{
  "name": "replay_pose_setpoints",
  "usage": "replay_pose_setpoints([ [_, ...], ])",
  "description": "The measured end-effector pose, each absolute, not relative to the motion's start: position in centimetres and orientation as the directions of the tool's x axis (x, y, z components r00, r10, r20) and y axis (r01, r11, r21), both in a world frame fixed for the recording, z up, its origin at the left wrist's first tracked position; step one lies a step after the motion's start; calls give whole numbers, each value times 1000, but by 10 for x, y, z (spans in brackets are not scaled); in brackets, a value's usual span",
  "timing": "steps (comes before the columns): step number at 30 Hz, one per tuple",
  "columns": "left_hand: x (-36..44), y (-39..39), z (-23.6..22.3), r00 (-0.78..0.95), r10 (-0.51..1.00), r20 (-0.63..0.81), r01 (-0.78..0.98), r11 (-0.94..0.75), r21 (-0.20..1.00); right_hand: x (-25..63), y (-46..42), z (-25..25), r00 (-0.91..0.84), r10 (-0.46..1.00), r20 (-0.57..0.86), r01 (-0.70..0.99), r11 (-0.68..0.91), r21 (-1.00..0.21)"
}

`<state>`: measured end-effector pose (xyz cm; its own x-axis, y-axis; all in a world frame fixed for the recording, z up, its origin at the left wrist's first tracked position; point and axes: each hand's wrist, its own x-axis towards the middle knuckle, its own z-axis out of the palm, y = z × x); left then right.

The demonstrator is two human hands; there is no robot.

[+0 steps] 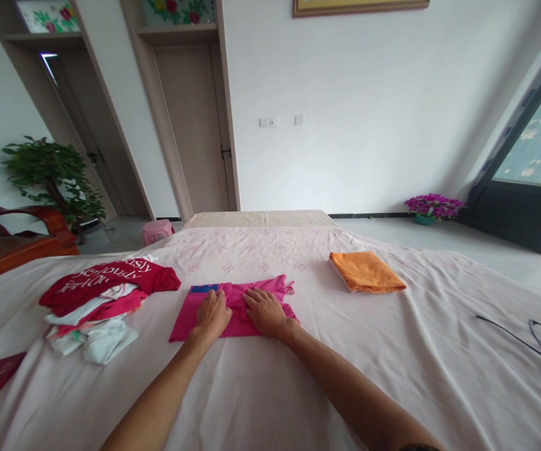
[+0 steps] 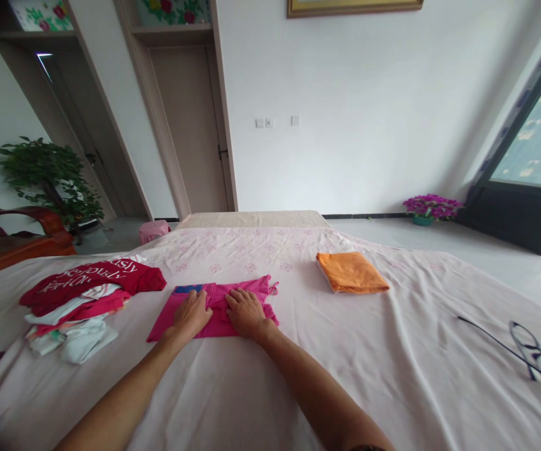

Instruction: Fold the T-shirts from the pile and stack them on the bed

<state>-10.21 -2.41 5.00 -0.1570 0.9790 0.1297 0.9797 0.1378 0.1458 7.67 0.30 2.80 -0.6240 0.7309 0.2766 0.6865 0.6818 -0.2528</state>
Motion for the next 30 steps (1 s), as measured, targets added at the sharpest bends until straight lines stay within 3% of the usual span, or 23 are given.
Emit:
replay_pose_setpoints([
  [14,-111,-7,59,-161,965,205,968,114,223,77,1,26,-611,729,307,684,682,-258],
  [20,-95,-15,40,-71,973,220,962,9,271,77,0,28,-615,722,317,682,689,-247],
  [26,-110,-28,9,174,952,253,951,-230,208,78,-3,27,-613,704,359,664,705,-249],
  [30,-133,-23,11,194,961,197,889,-257,378,77,-4,28,-692,658,296,604,753,-261],
])
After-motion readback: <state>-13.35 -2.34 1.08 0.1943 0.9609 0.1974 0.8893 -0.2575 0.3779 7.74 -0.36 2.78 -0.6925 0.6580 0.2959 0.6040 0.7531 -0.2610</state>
